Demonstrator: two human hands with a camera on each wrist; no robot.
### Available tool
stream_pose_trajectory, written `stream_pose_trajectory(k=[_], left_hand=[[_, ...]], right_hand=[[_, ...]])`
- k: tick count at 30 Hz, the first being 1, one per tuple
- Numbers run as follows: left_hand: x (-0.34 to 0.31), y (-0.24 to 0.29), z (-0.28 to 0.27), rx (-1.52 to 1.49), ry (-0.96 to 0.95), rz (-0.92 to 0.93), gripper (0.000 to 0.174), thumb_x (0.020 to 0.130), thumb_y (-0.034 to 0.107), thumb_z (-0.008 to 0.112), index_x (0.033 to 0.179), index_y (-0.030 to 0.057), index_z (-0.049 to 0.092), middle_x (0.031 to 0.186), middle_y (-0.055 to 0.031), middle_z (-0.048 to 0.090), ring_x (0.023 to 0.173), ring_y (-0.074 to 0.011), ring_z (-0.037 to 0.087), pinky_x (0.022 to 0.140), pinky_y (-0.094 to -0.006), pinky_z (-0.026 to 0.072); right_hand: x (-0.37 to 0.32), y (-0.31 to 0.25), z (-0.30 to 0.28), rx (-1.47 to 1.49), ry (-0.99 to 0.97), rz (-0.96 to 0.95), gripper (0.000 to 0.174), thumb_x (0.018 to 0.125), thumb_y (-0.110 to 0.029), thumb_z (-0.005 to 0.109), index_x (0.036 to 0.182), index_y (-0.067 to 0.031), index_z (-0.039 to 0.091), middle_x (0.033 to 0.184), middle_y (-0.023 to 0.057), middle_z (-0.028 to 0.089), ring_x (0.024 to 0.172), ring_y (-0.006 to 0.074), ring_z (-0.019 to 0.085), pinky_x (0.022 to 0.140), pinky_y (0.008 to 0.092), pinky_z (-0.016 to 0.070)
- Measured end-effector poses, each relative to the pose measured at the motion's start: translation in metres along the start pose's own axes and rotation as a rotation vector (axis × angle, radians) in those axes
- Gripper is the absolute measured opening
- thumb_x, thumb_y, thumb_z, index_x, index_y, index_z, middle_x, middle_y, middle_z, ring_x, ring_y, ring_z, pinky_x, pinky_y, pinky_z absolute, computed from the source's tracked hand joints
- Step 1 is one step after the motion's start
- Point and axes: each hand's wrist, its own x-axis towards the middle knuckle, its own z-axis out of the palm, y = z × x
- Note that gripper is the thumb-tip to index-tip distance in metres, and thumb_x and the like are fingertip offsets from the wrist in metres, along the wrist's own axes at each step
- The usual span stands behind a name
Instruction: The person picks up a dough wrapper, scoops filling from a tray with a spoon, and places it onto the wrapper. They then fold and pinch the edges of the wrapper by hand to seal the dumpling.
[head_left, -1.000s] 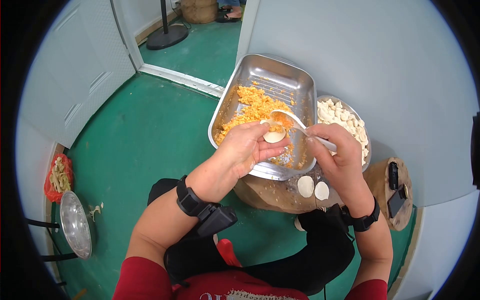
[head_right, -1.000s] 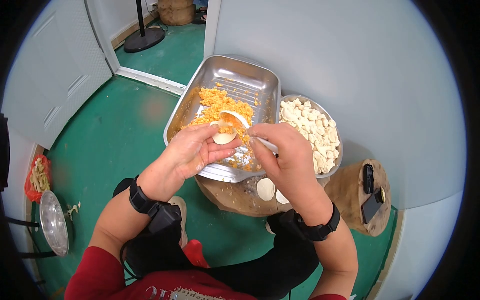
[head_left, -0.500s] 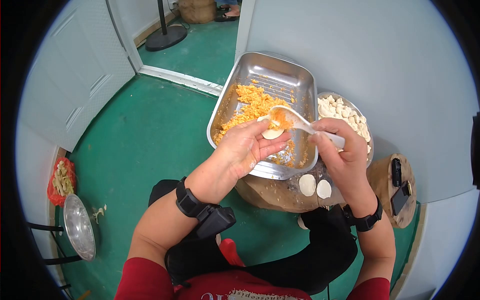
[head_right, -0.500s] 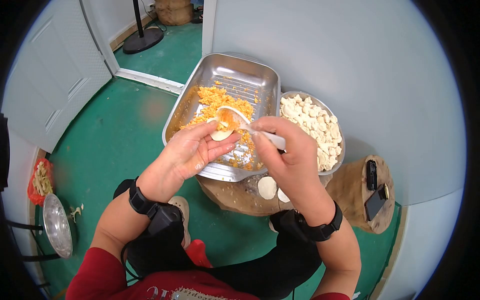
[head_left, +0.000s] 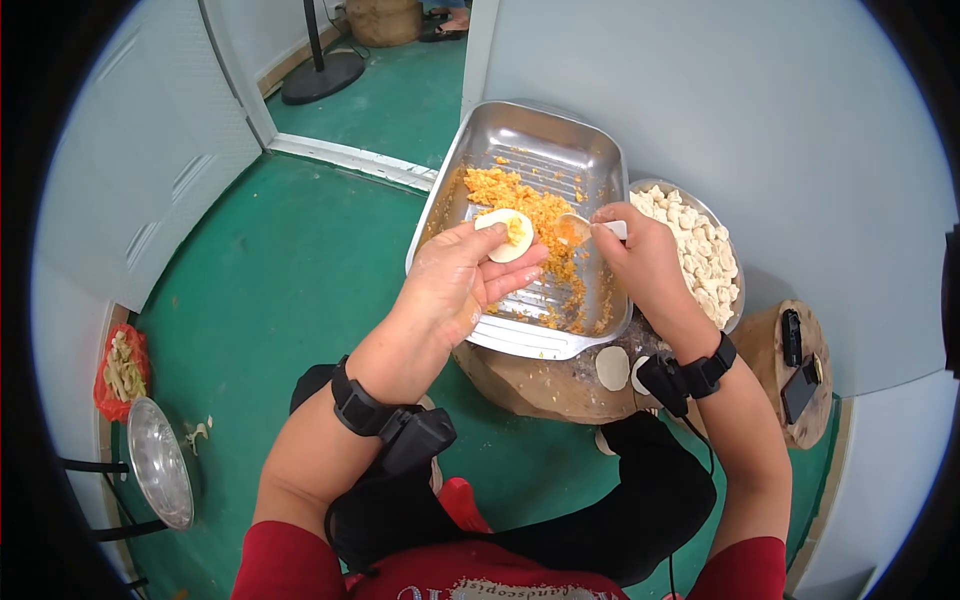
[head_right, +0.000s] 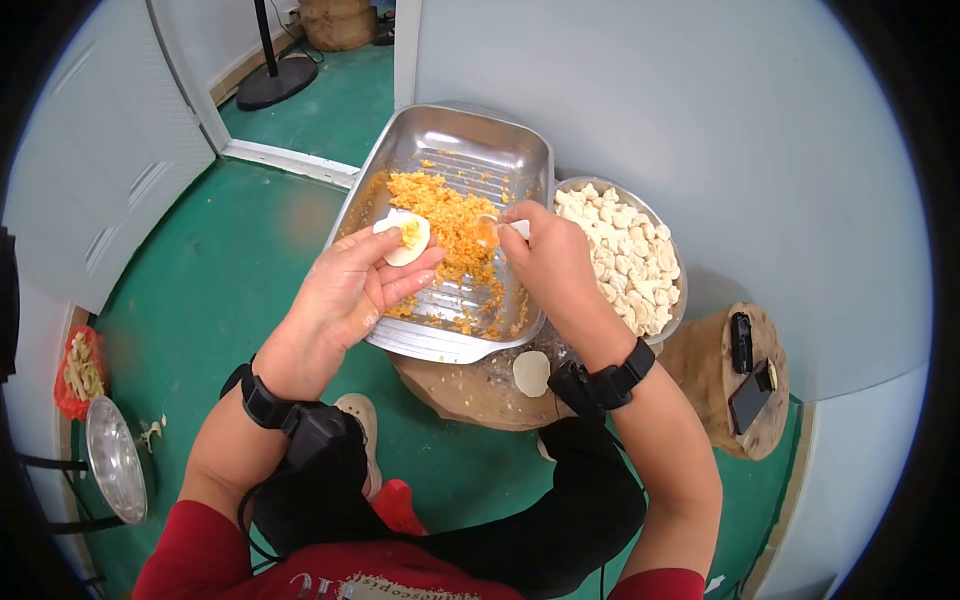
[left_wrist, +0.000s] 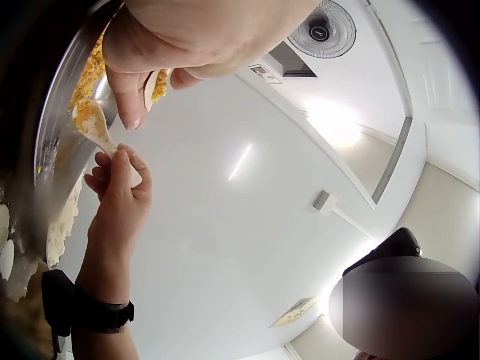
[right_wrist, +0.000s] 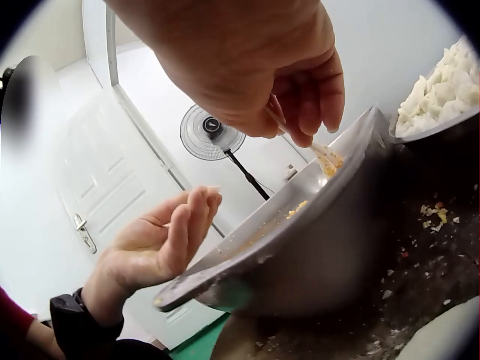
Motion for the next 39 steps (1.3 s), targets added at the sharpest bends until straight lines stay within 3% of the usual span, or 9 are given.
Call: stream_pose_trajectory(k=[2,5,7,8,10,16,32,39], left_hand=[[0.002,0.0,-0.002,0.013,0.007,0.004,0.03,0.091,0.01,0.046,0.114,-0.0083,0.042,0.11,-0.0226,0.054,0.1,-0.0311,0.059,0.08,-0.0352,0.054],[0.004,0.0,-0.004,0.021,0.013,0.014,0.029,0.091,0.01,0.045,0.115,-0.008,0.042,0.11,-0.0219,0.055,0.1,-0.031,0.059,0.081,-0.035,0.054],[0.004,0.001,-0.004,0.024,0.01,0.009,0.029,0.091,0.009,0.045,0.115,-0.0078,0.042,0.11,-0.0219,0.054,0.101,-0.0311,0.059,0.081,-0.035,0.0539],[0.003,0.0,-0.003,0.027,0.007,0.006,0.029,0.091,0.009,0.045,0.115,-0.0078,0.042,0.11,-0.0219,0.054,0.101,-0.0311,0.059,0.081,-0.035,0.0539],[0.003,-0.001,-0.002,0.02,0.013,0.016,0.03,0.091,0.009,0.045,0.116,-0.0078,0.041,0.111,-0.0219,0.054,0.101,-0.0314,0.059,0.08,-0.0347,0.0541],[0.002,0.0,0.0,0.022,-0.002,0.022,0.031,0.091,0.008,0.044,0.117,-0.0083,0.04,0.111,-0.0223,0.053,0.101,-0.032,0.059,0.08,-0.0351,0.0545],[0.002,-0.001,0.001,0.075,-0.005,0.032,0.03,0.091,0.008,0.043,0.116,-0.0082,0.04,0.112,-0.022,0.053,0.101,-0.0308,0.059,0.081,-0.0345,0.0542],[0.002,0.002,0.002,0.087,-0.003,0.063,0.033,0.091,0.01,0.043,0.119,-0.0091,0.039,0.112,-0.0224,0.053,0.103,-0.0318,0.058,0.08,-0.0344,0.0543]], right_hand=[[0.001,0.001,0.003,0.004,-0.023,0.031,0.019,0.078,-0.017,0.059,0.09,-0.0034,0.063,0.06,0.0184,0.058,0.054,0.0286,0.059,0.054,0.0355,0.0455],[0.003,0.004,0.008,0.067,-0.031,0.078,0.019,0.078,-0.017,0.058,0.088,-0.0013,0.063,0.06,0.0161,0.059,0.054,0.0242,0.06,0.054,0.0344,0.046],[0.004,0.003,0.007,0.211,-0.098,0.212,0.023,0.083,-0.019,0.058,0.095,0.0001,0.06,0.067,0.0076,0.063,0.055,0.008,0.054,0.05,0.0224,0.0441],[0.006,0.004,0.006,0.212,-0.095,0.215,0.023,0.083,-0.019,0.058,0.095,0.0001,0.06,0.067,0.0076,0.063,0.055,0.008,0.054,0.05,0.0224,0.0441],[0.009,0.006,0.003,0.415,-0.099,0.428,0.025,0.082,-0.022,0.058,0.096,-0.0009,0.058,0.069,0.007,0.064,0.056,0.0077,0.056,0.049,0.0206,0.0454],[0.01,0.007,-0.003,0.499,-0.1,0.5,0.031,0.078,-0.021,0.056,0.1,0.0015,0.056,0.072,0.0099,0.065,0.058,0.0115,0.059,0.048,0.0232,0.0482],[0.001,0.02,-0.015,0.765,-0.062,0.527,0.024,0.083,-0.022,0.06,0.095,-0.0019,0.054,0.073,0.0074,0.062,0.057,0.0094,0.057,0.048,0.0205,0.0458],[0.001,0.008,-0.003,0.473,-0.038,0.407,0.026,0.083,-0.022,0.059,0.098,-0.0016,0.057,0.072,0.0063,0.063,0.058,0.0078,0.057,0.047,0.0205,0.0453]])
